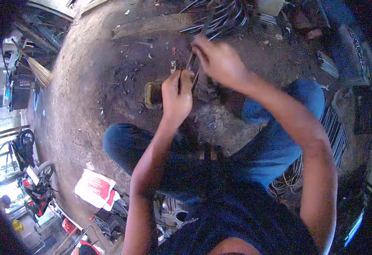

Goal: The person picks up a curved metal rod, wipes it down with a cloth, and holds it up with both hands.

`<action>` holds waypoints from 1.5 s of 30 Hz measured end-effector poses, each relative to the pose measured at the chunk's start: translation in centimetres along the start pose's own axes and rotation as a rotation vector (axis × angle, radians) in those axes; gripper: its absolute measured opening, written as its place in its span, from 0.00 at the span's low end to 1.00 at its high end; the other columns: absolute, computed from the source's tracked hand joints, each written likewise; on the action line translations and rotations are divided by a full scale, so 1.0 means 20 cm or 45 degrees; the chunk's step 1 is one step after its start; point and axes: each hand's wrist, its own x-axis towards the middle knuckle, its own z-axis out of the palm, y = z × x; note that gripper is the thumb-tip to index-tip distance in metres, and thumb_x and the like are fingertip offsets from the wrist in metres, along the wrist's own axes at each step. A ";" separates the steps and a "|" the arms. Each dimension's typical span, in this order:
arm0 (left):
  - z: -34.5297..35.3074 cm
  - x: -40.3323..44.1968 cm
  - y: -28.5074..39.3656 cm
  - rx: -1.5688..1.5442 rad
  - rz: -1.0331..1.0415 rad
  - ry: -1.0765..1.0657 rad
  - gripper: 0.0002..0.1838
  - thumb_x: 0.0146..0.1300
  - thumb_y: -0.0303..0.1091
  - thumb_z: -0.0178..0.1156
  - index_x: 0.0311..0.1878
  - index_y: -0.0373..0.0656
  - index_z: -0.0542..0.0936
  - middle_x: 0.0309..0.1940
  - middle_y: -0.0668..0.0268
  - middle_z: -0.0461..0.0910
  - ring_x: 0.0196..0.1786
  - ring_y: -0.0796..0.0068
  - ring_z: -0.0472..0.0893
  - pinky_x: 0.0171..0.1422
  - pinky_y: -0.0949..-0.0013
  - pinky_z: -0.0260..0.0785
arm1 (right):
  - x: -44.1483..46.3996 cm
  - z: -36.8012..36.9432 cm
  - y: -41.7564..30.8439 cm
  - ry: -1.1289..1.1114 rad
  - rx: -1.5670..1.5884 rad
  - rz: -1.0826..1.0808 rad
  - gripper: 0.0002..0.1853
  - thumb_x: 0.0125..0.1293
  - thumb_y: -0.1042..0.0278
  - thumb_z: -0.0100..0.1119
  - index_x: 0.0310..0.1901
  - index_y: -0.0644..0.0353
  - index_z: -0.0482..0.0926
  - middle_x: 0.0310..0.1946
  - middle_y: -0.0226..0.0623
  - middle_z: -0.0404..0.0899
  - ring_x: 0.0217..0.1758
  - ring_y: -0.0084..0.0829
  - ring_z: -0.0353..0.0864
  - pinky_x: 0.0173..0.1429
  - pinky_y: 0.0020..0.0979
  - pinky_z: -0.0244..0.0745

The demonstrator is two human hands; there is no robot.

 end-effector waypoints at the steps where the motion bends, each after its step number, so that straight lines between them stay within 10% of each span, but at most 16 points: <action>1: 0.00 0.00 0.02 0.041 0.008 -0.045 0.14 0.70 0.33 0.49 0.31 0.33 0.76 0.16 0.64 0.71 0.21 0.78 0.69 0.27 0.69 0.60 | 0.08 0.02 0.09 0.180 0.089 0.004 0.09 0.65 0.67 0.58 0.44 0.56 0.72 0.24 0.51 0.79 0.26 0.52 0.80 0.28 0.49 0.76; 14: -0.02 0.01 -0.02 -0.010 -0.043 -0.057 0.11 0.72 0.35 0.50 0.41 0.37 0.77 0.22 0.76 0.68 0.23 0.89 0.64 0.25 0.81 0.57 | -0.09 0.01 -0.17 0.084 0.336 0.039 0.13 0.67 0.64 0.52 0.46 0.61 0.66 0.17 0.56 0.75 0.21 0.57 0.79 0.25 0.54 0.75; 16: 0.01 0.00 -0.03 0.601 0.717 0.170 0.11 0.72 0.36 0.50 0.38 0.39 0.76 0.23 0.75 0.68 0.22 0.89 0.63 0.24 0.81 0.55 | -0.04 0.01 -0.11 -0.005 0.206 0.108 0.13 0.67 0.64 0.52 0.46 0.64 0.65 0.18 0.57 0.76 0.22 0.57 0.79 0.25 0.54 0.75; 18: 0.02 -0.02 0.04 -0.379 -0.183 -0.082 0.11 0.72 0.36 0.51 0.38 0.40 0.76 0.22 0.75 0.67 0.21 0.89 0.62 0.22 0.81 0.53 | 0.12 0.06 0.07 0.211 0.209 0.230 0.13 0.67 0.64 0.51 0.46 0.65 0.65 0.18 0.57 0.76 0.23 0.57 0.79 0.27 0.54 0.76; 32: 0.01 -0.01 0.06 -0.368 -0.185 -0.051 0.13 0.74 0.40 0.49 0.35 0.43 0.71 0.18 0.78 0.58 0.18 0.89 0.58 0.19 0.80 0.45 | -0.04 0.02 -0.12 0.054 0.409 0.189 0.11 0.66 0.67 0.54 0.43 0.66 0.71 0.24 0.57 0.77 0.27 0.57 0.80 0.31 0.54 0.76; 36: 0.03 -0.04 0.12 -0.538 -0.262 -0.089 0.13 0.74 0.40 0.49 0.39 0.41 0.75 0.18 0.77 0.61 0.17 0.88 0.58 0.17 0.79 0.45 | 0.14 0.06 0.00 0.585 0.563 0.323 0.08 0.66 0.68 0.54 0.42 0.62 0.75 0.32 0.53 0.80 0.36 0.53 0.82 0.41 0.48 0.76; 38: 0.03 -0.04 0.13 -0.535 -0.291 -0.016 0.14 0.74 0.41 0.48 0.41 0.40 0.75 0.20 0.76 0.63 0.16 0.88 0.58 0.17 0.78 0.45 | 0.11 0.07 -0.02 0.096 1.879 0.939 0.07 0.69 0.70 0.49 0.40 0.63 0.76 0.42 0.46 0.83 0.44 0.36 0.84 0.48 0.37 0.77; 40: 0.00 -0.02 0.15 -0.562 -0.313 -0.034 0.14 0.73 0.42 0.49 0.42 0.40 0.75 0.21 0.74 0.65 0.16 0.87 0.59 0.17 0.78 0.46 | 0.01 0.15 -0.08 -0.053 1.454 0.804 0.13 0.68 0.72 0.47 0.49 0.65 0.78 0.43 0.40 0.83 0.45 0.33 0.83 0.52 0.35 0.77; 43: -0.01 -0.03 0.15 -0.656 -0.251 -0.107 0.14 0.73 0.42 0.51 0.43 0.39 0.75 0.21 0.73 0.67 0.16 0.87 0.59 0.17 0.79 0.47 | 0.15 -0.08 -0.06 -0.373 2.171 1.172 0.17 0.71 0.67 0.40 0.50 0.65 0.78 0.43 0.41 0.83 0.41 0.31 0.83 0.46 0.35 0.80; 45: 0.01 -0.04 0.15 -0.674 -0.230 -0.072 0.14 0.73 0.42 0.50 0.44 0.39 0.75 0.22 0.73 0.68 0.16 0.88 0.60 0.17 0.79 0.47 | 0.13 -0.06 -0.02 -0.418 2.174 0.958 0.15 0.71 0.68 0.41 0.47 0.64 0.78 0.44 0.41 0.84 0.41 0.32 0.83 0.45 0.37 0.80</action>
